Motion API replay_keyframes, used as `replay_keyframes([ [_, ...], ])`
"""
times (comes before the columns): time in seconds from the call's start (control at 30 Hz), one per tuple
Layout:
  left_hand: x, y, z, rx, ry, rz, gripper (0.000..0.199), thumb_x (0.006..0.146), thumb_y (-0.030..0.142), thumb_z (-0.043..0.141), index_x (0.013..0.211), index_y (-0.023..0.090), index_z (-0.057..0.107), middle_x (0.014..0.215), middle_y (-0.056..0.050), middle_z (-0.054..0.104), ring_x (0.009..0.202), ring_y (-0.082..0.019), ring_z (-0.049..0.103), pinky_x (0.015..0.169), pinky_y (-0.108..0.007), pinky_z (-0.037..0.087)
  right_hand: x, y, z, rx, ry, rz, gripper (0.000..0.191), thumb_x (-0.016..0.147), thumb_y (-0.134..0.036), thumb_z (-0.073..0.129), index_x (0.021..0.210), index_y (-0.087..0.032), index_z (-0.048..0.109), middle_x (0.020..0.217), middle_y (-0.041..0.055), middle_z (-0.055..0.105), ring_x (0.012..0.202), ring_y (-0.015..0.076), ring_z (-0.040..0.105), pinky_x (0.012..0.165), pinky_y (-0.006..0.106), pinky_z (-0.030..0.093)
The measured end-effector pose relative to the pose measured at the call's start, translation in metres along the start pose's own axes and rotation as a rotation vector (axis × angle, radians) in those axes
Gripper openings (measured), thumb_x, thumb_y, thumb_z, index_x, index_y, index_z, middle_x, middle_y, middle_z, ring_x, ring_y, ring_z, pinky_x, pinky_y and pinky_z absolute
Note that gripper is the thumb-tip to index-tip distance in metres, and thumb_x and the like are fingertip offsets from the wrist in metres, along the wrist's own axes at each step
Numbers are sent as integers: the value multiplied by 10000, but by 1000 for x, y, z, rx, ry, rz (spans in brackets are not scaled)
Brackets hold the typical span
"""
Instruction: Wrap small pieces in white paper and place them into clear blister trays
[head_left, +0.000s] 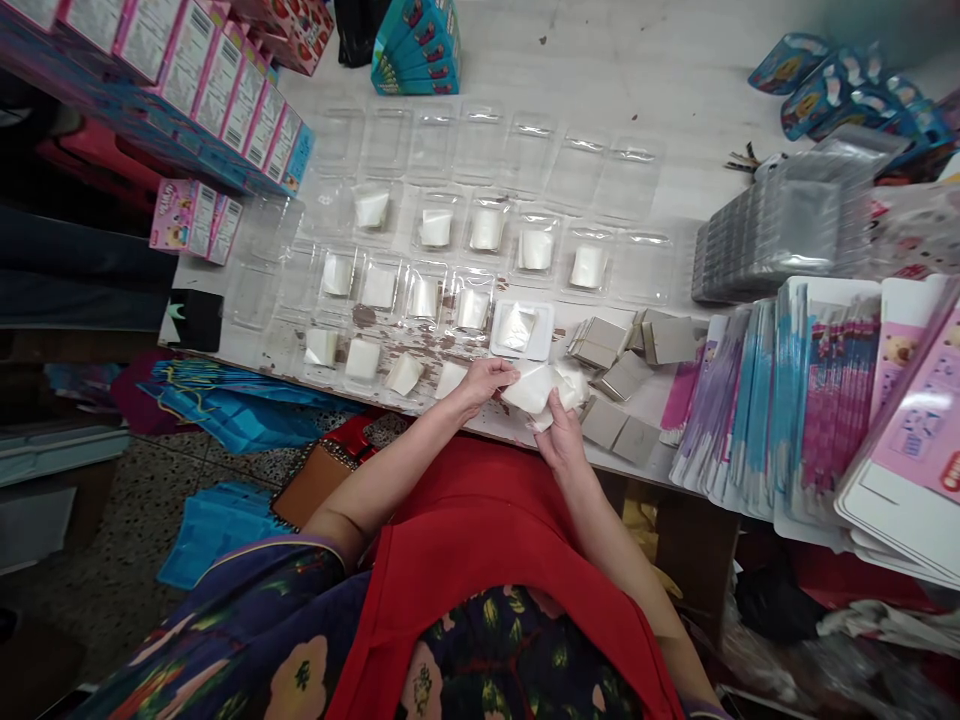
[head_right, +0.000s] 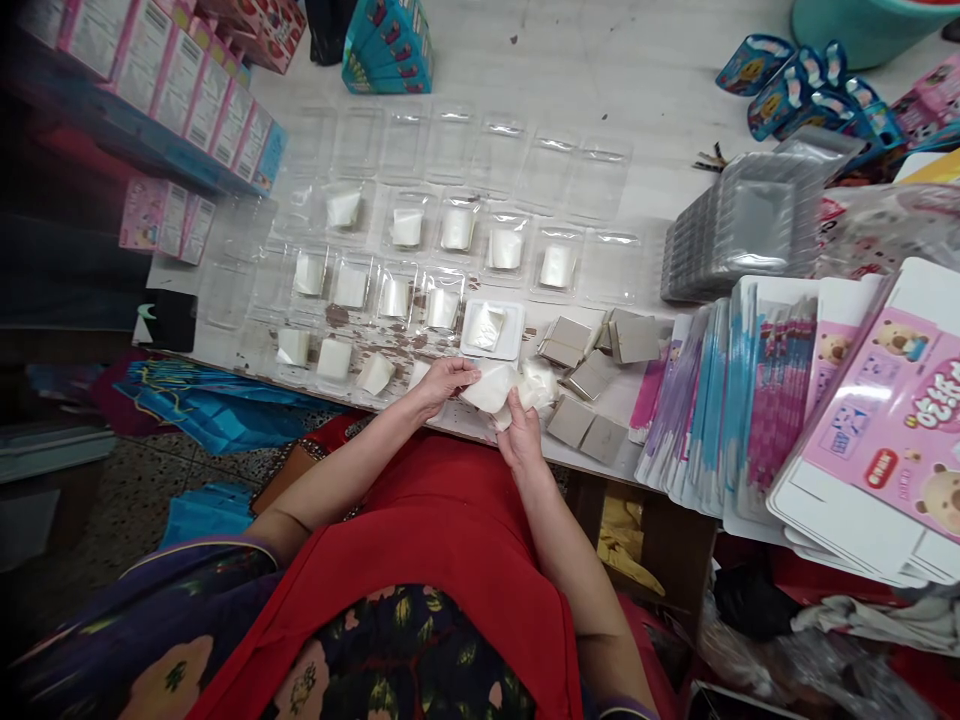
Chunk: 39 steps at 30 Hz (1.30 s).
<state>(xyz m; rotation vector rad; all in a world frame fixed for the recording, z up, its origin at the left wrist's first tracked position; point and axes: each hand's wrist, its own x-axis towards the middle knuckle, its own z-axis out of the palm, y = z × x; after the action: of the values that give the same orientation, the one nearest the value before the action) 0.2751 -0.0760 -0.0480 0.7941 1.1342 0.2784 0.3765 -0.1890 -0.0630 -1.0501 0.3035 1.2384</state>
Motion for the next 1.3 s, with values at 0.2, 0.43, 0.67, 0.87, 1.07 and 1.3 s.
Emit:
replay_keyframes([
  [0.2, 1, -2, 1, -13, 4, -22, 316, 535, 356, 799, 635, 135, 597, 473, 51, 497, 414, -56, 400, 415, -200, 225, 0, 1, -1, 6, -5, 2, 359, 765, -333, 727, 1091, -210, 643, 1023, 21, 742, 878, 153, 701, 757, 284, 585],
  [0.43, 2, -3, 1, -19, -4, -36, 337, 521, 365, 800, 659, 133, 598, 495, 47, 515, 420, -55, 416, 414, -194, 239, 0, 0, 1, -8, 4, -3, 392, 756, -341, 738, 1111, -213, 630, 1025, 26, 740, 901, 148, 696, 788, 287, 576],
  [0.67, 2, -3, 1, -21, 7, -42, 333, 528, 370, 782, 667, 135, 592, 498, 46, 520, 420, -66, 434, 409, -193, 270, 0, -1, 2, -15, 8, -16, 415, 739, -307, 745, 1124, -215, 624, 1042, 32, 734, 904, 159, 691, 804, 314, 570],
  [0.87, 3, -7, 2, 31, 40, 83, 282, 587, 363, 739, 678, 138, 595, 541, 34, 554, 455, -66, 439, 438, -192, 295, 3, 0, 3, -57, 97, -51, 391, 651, -179, 763, 1027, -179, 660, 932, 16, 748, 795, 150, 692, 734, 289, 570],
  [1.07, 4, -11, 6, 112, 57, 166, 220, 624, 322, 706, 683, 139, 599, 578, 33, 561, 517, -72, 462, 494, -191, 328, 5, -1, 3, -75, 130, -33, 393, 584, -184, 787, 957, -186, 660, 832, -15, 743, 693, 132, 683, 603, 231, 554],
  [1.3, 3, -18, 11, 117, 33, 137, 297, 618, 338, 723, 821, 138, 640, 605, 39, 559, 535, -80, 478, 531, -200, 344, 7, 5, -2, -170, 131, -62, 365, 565, -222, 807, 893, -175, 652, 750, -13, 724, 707, 156, 679, 683, 294, 564],
])
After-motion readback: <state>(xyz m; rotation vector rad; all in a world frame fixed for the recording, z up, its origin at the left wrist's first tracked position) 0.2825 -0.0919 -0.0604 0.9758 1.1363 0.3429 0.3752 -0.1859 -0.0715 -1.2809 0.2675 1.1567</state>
